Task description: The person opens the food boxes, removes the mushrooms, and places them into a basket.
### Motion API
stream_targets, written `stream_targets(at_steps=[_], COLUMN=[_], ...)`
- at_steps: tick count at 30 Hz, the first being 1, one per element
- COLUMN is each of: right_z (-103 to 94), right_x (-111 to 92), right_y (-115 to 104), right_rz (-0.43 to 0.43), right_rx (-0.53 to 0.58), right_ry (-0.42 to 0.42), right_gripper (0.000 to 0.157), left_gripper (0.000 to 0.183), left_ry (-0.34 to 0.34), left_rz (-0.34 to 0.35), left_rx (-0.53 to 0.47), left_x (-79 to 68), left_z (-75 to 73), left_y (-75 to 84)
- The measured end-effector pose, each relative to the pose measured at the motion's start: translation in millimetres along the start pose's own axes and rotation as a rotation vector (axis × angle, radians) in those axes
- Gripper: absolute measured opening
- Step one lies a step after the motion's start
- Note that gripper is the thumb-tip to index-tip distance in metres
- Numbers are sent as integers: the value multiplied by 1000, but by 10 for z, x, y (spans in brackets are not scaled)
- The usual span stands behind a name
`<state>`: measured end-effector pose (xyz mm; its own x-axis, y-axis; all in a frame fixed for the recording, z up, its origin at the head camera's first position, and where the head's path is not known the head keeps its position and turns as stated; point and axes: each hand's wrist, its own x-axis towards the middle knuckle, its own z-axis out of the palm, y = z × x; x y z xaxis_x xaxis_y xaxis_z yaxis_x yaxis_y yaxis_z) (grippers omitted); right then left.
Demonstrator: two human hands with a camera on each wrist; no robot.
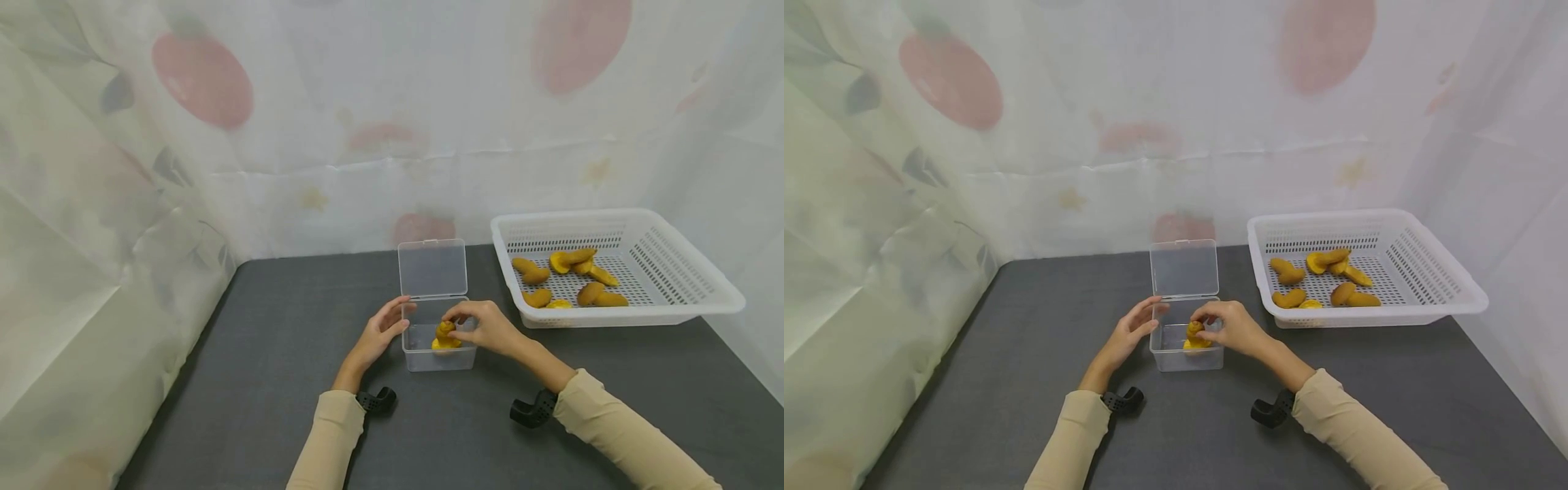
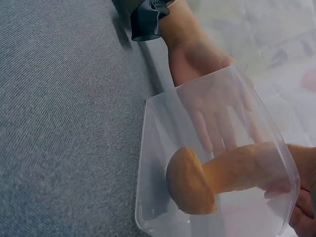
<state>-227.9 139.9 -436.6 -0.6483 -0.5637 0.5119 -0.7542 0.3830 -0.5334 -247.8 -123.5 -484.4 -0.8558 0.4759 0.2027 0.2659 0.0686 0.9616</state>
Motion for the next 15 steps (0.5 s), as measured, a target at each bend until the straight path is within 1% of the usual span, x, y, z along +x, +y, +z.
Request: stream_targets(at_steps=[4, 7, 9, 11, 15], right_z=[-16, -26, -27, -25, -24], right_x=[19, 39, 47, 49, 42], right_y=[-50, -90, -101, -104, -93], right_rz=[47, 59, 55, 46, 51], right_rx=[-35, -73, -90, -97, -66], right_ry=[-63, -107, -121, -119, -69], right_gripper=[27, 28, 28, 27, 26], left_gripper=[50, 50, 50, 50, 49], left_ry=[0, 2, 4, 4, 2], left_rz=[-2, -6, -8, -13, -27], left_rx=[-3, 0, 2, 5, 13], left_x=[0, -1, -3, -4, -3], left_z=[-1, 0, 1, 1, -1], left_y=[8, 18, 25, 28, 26])
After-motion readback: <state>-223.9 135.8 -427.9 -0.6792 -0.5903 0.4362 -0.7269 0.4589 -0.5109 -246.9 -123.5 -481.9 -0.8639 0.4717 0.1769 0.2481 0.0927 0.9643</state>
